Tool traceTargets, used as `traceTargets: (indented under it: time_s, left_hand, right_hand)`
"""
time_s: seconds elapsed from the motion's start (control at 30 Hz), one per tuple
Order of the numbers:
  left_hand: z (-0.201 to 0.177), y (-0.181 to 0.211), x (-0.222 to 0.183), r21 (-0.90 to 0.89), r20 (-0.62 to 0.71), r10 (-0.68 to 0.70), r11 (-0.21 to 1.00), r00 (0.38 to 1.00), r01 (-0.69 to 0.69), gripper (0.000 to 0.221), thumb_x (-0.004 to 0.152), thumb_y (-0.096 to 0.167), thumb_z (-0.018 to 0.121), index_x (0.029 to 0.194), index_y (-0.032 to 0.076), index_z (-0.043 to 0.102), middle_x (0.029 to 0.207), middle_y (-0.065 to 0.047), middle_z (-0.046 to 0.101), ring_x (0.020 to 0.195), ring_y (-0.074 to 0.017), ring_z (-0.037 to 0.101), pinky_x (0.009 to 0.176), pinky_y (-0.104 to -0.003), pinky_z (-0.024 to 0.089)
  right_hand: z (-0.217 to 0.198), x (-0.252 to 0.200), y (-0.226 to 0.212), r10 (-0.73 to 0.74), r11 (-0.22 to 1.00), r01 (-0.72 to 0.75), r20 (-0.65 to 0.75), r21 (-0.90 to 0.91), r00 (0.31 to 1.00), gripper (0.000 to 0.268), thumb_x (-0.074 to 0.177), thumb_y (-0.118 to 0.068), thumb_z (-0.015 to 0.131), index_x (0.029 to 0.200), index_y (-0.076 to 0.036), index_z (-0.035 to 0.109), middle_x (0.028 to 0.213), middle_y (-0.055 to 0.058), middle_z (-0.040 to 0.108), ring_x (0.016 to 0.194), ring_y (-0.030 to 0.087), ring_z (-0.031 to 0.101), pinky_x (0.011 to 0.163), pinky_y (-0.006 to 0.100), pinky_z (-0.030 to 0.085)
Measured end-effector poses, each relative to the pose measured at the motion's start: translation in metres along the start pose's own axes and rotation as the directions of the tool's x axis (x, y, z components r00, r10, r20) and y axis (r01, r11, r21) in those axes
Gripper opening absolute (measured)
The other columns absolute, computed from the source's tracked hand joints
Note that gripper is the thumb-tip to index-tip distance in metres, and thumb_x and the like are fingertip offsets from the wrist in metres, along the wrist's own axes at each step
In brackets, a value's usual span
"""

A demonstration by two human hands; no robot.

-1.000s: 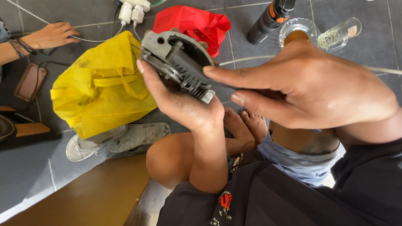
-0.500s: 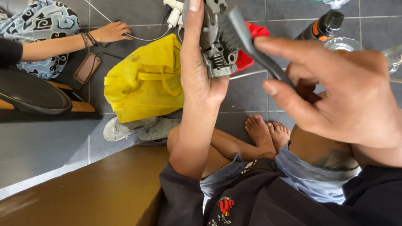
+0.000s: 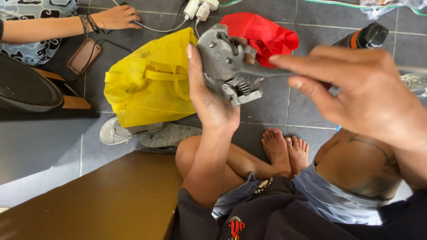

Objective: Cleaning a motorcycle cylinder head cover by scrubbing it with a wire brush and scraping off residue.

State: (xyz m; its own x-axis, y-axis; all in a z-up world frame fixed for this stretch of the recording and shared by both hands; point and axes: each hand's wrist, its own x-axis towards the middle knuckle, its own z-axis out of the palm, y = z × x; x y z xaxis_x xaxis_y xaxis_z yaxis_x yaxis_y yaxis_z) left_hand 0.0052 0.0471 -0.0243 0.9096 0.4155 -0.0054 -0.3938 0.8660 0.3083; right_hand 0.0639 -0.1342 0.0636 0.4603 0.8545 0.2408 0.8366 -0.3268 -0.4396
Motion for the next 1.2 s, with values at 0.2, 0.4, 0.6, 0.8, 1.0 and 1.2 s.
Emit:
traceTargets:
  time_s: [0.2,0.4,0.6,0.8,1.0,1.2]
  left_hand:
    - [0.003,0.002,-0.005,0.214,-0.103,0.076,0.975,0.992,-0.053,0.056,0.106,0.05,0.049,0.104,-0.003,0.068,0.087,-0.014,0.071,0.069,-0.022,0.065,0.063,-0.036,0.055]
    - [-0.008,0.003,-0.005,0.37,-0.029,0.283,0.894,0.959,-0.253,0.049,0.114,0.046,0.046,0.131,0.003,0.061,0.125,-0.012,0.064,0.121,-0.0242,0.061,0.108,-0.039,0.049]
    - [-0.002,0.001,-0.012,0.696,-0.043,0.445,0.656,0.895,-0.292,0.052,0.112,0.047,0.042,0.139,0.005,0.057,0.131,-0.01,0.065,0.125,-0.0195,0.061,0.113,-0.035,0.051]
    - [-0.006,-0.004,-0.014,0.74,-0.002,0.524,0.574,0.852,-0.351,0.048,0.114,0.042,0.042,0.143,0.005,0.054,0.142,-0.012,0.062,0.138,-0.0235,0.059,0.125,-0.038,0.049]
    - [-0.004,-0.008,-0.017,0.704,-0.001,0.556,0.591,0.831,-0.394,0.052,0.113,0.047,0.045,0.142,0.005,0.054,0.142,-0.012,0.061,0.137,-0.0234,0.06,0.122,-0.039,0.051]
    - [0.009,-0.004,-0.026,0.82,0.076,0.603,0.415,0.794,-0.394,0.05,0.114,0.045,0.043,0.14,0.005,0.055,0.143,-0.012,0.062,0.14,-0.0255,0.06,0.126,-0.04,0.051]
  right_hand:
    - [0.008,0.01,0.003,-0.008,0.998,0.004,0.064,0.067,0.998,0.026,0.102,-0.008,0.063,0.123,0.003,0.074,0.087,0.011,0.068,0.07,0.022,0.062,0.063,0.036,0.045]
    - [-0.002,0.015,-0.007,0.072,0.997,-0.07,0.048,-0.035,0.996,0.019,0.105,-0.005,0.071,0.122,-0.002,0.079,0.086,0.006,0.069,0.056,0.019,0.052,0.056,0.033,0.04]
    - [-0.002,0.003,0.01,0.088,0.996,-0.088,0.036,0.002,0.995,0.029,0.106,-0.008,0.069,0.132,0.002,0.077,0.087,0.015,0.064,0.067,0.025,0.054,0.062,0.038,0.037]
    - [-0.001,0.0,0.01,0.062,0.998,-0.061,0.065,-0.026,0.996,0.028,0.105,-0.008,0.072,0.131,0.002,0.078,0.088,0.014,0.066,0.067,0.023,0.055,0.057,0.036,0.04]
    - [-0.006,0.001,0.0,0.091,0.996,-0.091,0.089,-0.004,0.992,0.028,0.106,-0.006,0.068,0.131,0.005,0.077,0.078,0.013,0.062,0.053,0.021,0.047,0.048,0.035,0.033]
    - [-0.001,-0.015,-0.005,0.137,0.989,-0.136,0.012,-0.048,0.99,0.023,0.112,-0.002,0.07,0.13,0.008,0.079,0.077,0.015,0.057,0.057,0.023,0.043,0.056,0.034,0.034]
